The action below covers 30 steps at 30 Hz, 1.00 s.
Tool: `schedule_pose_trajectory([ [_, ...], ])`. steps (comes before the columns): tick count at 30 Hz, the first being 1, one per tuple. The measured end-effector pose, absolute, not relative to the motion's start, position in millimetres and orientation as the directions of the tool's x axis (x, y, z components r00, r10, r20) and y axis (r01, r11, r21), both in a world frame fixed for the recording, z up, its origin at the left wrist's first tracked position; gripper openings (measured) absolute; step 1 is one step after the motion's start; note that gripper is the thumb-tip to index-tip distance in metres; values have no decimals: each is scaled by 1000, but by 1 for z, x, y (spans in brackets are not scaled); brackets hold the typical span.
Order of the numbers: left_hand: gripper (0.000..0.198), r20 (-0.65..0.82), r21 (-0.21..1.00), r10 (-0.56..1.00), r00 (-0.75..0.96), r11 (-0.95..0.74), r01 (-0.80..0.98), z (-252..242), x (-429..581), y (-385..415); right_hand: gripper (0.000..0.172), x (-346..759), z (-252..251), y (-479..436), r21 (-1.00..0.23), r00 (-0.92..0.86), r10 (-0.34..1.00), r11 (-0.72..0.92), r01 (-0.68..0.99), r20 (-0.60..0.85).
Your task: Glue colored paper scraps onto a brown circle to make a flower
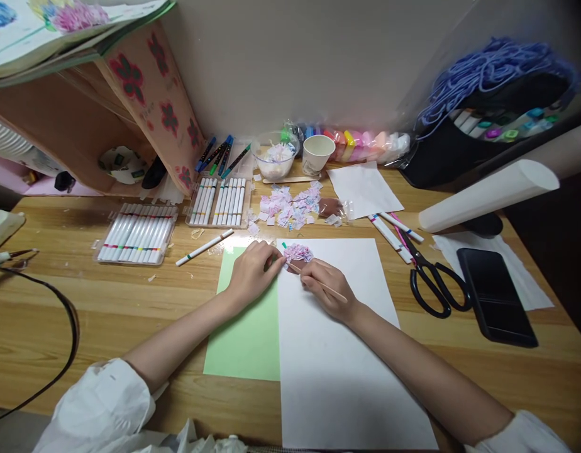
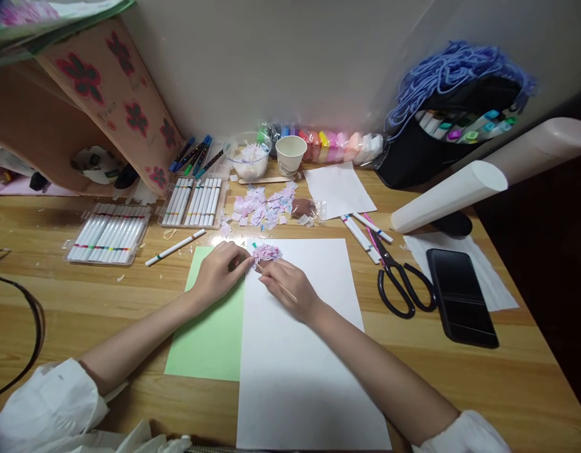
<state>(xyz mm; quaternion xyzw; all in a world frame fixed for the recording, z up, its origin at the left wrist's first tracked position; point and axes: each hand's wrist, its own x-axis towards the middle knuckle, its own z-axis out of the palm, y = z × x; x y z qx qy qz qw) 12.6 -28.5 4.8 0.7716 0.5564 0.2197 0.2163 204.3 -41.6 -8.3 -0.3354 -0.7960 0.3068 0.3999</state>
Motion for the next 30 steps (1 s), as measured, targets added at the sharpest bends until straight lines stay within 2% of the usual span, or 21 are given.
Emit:
schedule_pose_trajectory([
  [11,18,89,616,975,205,-215,758,2,9,-29,24,202,-11,-41,-794,-435,807,541,278,398],
  [20,21,62,569,973,224,-219,793,3,9,-32,32,205,-12,-44,-789,-395,826,531,308,401],
  [30,26,67,513,971,230,-232,827,-2,8,-31,27,202,-10,-40,-758,-446,813,545,358,374],
])
